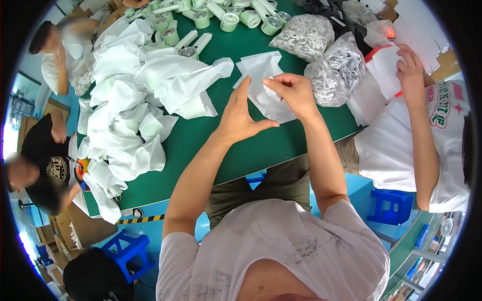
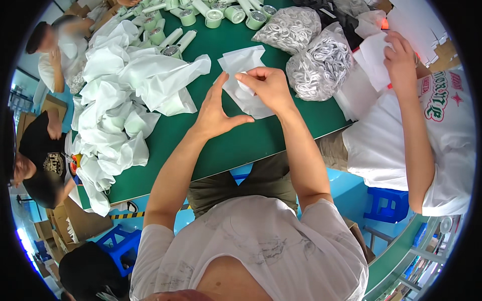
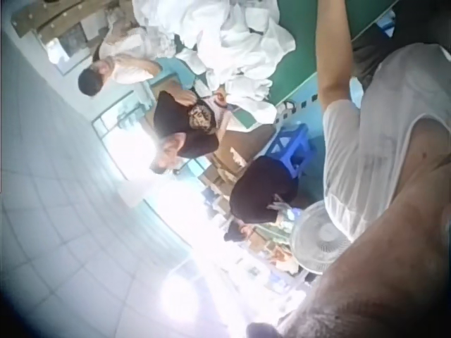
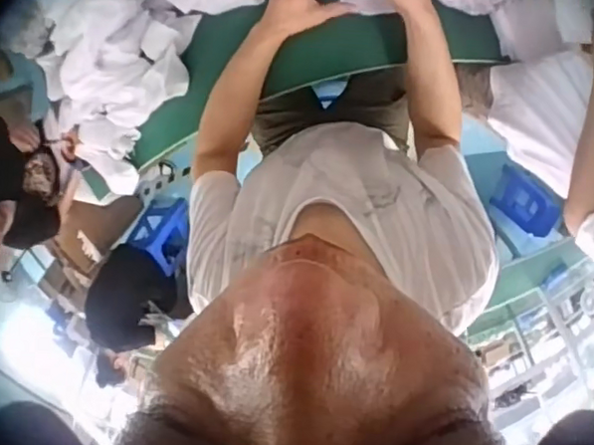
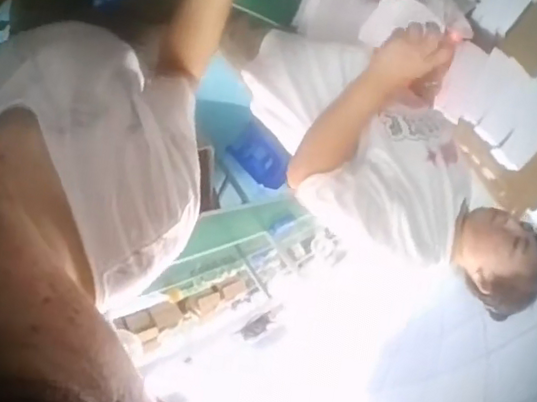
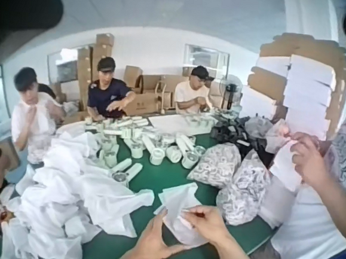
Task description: Wrap small portable fans in white protective pouches and organize them for shipping on a factory assembly table.
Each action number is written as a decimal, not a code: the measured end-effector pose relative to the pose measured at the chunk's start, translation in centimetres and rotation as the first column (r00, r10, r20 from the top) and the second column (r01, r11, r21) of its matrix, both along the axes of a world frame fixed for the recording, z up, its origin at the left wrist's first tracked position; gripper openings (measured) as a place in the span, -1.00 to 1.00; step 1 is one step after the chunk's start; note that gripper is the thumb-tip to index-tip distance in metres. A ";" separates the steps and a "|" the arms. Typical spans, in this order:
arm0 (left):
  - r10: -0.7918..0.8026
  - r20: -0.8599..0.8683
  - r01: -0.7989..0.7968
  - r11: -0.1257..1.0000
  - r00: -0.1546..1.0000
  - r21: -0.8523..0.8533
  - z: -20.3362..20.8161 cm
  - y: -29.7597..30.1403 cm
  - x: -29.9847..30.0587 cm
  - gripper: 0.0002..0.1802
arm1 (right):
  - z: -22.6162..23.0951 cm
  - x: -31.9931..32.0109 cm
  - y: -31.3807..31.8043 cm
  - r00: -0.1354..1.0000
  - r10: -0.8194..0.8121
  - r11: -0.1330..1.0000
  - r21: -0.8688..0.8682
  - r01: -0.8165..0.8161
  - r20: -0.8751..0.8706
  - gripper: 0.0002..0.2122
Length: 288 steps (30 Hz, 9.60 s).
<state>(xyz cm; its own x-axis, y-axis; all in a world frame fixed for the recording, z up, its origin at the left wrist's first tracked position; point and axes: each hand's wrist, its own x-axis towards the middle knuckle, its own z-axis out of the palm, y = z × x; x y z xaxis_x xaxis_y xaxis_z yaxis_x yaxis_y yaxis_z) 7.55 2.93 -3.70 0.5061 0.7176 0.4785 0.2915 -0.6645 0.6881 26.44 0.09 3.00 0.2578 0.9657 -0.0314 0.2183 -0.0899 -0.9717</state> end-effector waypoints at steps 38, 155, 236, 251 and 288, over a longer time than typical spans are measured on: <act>0.220 0.289 0.047 0.716 0.932 -0.696 -0.6 1.1 -1.3 -0.63 | -5.3 -4.0 -1.6 0.988 0.138 0.990 -0.025 -0.140 -0.070 -0.77; 0.245 0.326 -0.218 0.969 0.913 -0.117 0.1 0.9 -1.5 -0.72 | 6.6 -1.0 7.4 0.732 0.158 0.954 0.090 -0.287 0.663 -0.67; 0.426 0.643 0.186 0.724 0.636 -0.664 3.6 -17.3 -6.6 -0.28 | 1.0 -11.4 -13.3 0.895 0.266 0.866 0.319 -0.385 0.357 -0.54; 0.670 0.739 0.430 0.647 0.076 -0.630 6.1 -17.6 -13.5 -0.48 | 3.9 -17.3 -14.9 0.871 0.465 0.847 0.204 -0.490 0.161 -0.60; 0.629 -0.765 -0.979 0.206 0.136 -0.004 6.3 18.4 -53.6 -0.15 | -5.5 0.6 -1.7 0.513 -0.252 0.966 0.248 0.077 0.820 -0.68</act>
<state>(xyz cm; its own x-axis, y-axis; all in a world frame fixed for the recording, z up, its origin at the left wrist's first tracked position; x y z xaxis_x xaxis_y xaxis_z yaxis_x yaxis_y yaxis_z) -46.09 21.34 2.56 -0.5591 0.8250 -0.0821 0.7965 0.5620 0.2229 27.00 -1.65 -2.55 0.2333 0.8698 0.4348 0.9357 -0.0791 -0.3438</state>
